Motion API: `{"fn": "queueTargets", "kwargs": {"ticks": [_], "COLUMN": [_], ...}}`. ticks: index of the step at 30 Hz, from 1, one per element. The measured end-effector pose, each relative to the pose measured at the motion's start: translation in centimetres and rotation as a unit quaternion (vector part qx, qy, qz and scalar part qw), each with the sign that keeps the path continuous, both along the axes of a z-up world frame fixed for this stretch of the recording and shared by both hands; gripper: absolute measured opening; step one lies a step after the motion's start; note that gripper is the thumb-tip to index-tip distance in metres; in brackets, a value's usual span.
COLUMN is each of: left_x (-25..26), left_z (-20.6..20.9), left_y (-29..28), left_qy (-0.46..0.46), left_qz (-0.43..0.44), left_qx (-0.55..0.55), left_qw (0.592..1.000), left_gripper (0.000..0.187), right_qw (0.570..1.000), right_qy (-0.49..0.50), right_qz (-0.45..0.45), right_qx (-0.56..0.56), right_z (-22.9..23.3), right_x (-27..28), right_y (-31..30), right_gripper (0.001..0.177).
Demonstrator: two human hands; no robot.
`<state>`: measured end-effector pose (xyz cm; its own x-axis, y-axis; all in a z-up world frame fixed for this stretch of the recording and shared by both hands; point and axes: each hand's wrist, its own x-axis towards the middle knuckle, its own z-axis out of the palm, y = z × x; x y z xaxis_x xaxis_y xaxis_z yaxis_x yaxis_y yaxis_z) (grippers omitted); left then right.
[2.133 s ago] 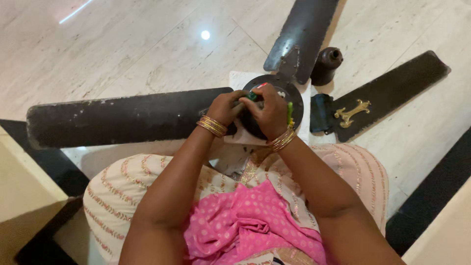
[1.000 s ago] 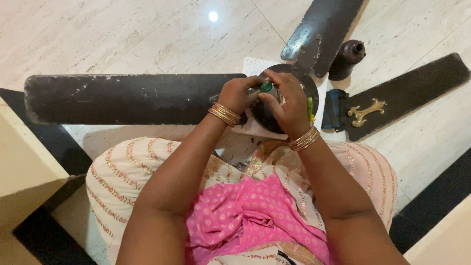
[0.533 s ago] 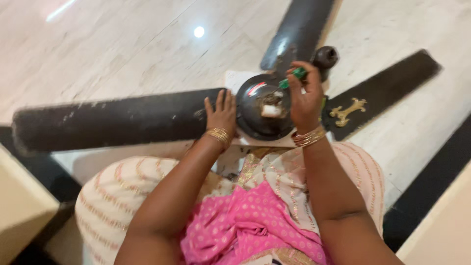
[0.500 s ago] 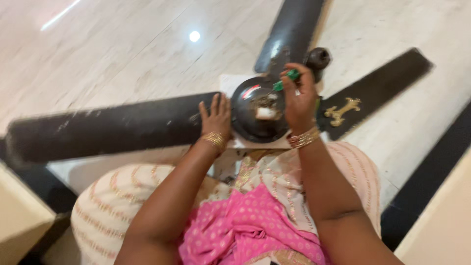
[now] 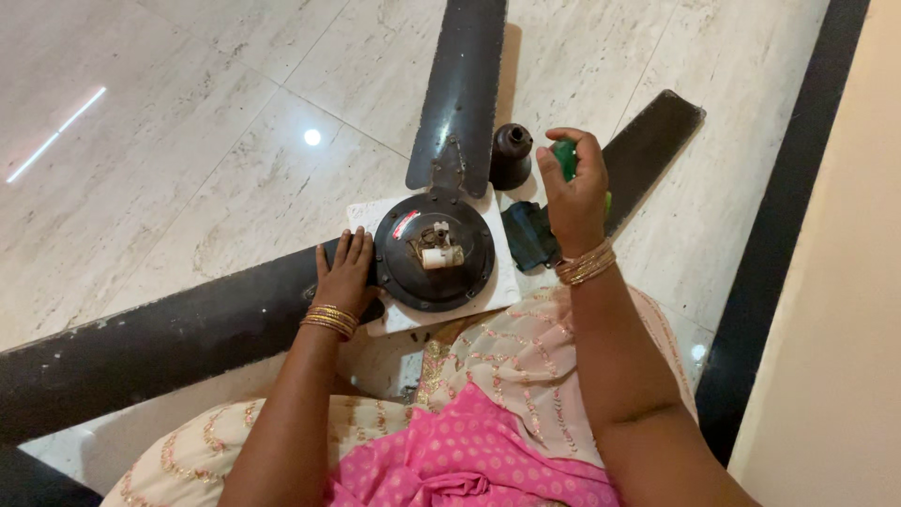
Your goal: The person assembles a ceiling fan on the floor by attaching blades to the motor housing using a screwdriver. They tighten screws on each blade and then place the fan cap over the motor housing.
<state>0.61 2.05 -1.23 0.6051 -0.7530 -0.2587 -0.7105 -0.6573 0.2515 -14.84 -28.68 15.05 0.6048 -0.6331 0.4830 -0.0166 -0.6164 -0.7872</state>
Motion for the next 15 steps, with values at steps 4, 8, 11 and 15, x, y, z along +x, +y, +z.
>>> {"fn": "queueTargets", "kwargs": {"ticks": [4, 8, 11, 15], "left_x": [0.3, 0.6, 1.3, 2.0], "left_z": [0.6, 0.9, 0.6, -0.1], "left_y": [-0.1, 0.3, 0.6, 1.0], "left_qy": [-0.024, -0.083, -0.116, -0.163], "left_qz": [0.016, 0.054, 0.089, 0.129], "left_qx": [0.011, -0.023, -0.050, -0.073], "left_qw": [1.000, 0.995, 0.988, 0.975], "left_gripper": [0.110, 0.109, 0.110, 0.112], "right_qw": [0.997, 0.972, 0.975, 0.970], "right_qy": [0.074, 0.118, 0.082, 0.029], "right_qz": [-0.028, -0.041, -0.020, -0.029], "right_qx": [0.020, 0.200, 0.205, 0.241], "right_z": [-1.8, -3.9, -4.7, -4.6], "right_x": [0.5, 0.5, 0.2, -0.4], "right_y": [-3.8, -5.4, -6.6, -7.3], "right_gripper": [0.022, 0.020, 0.018, 0.018]}}
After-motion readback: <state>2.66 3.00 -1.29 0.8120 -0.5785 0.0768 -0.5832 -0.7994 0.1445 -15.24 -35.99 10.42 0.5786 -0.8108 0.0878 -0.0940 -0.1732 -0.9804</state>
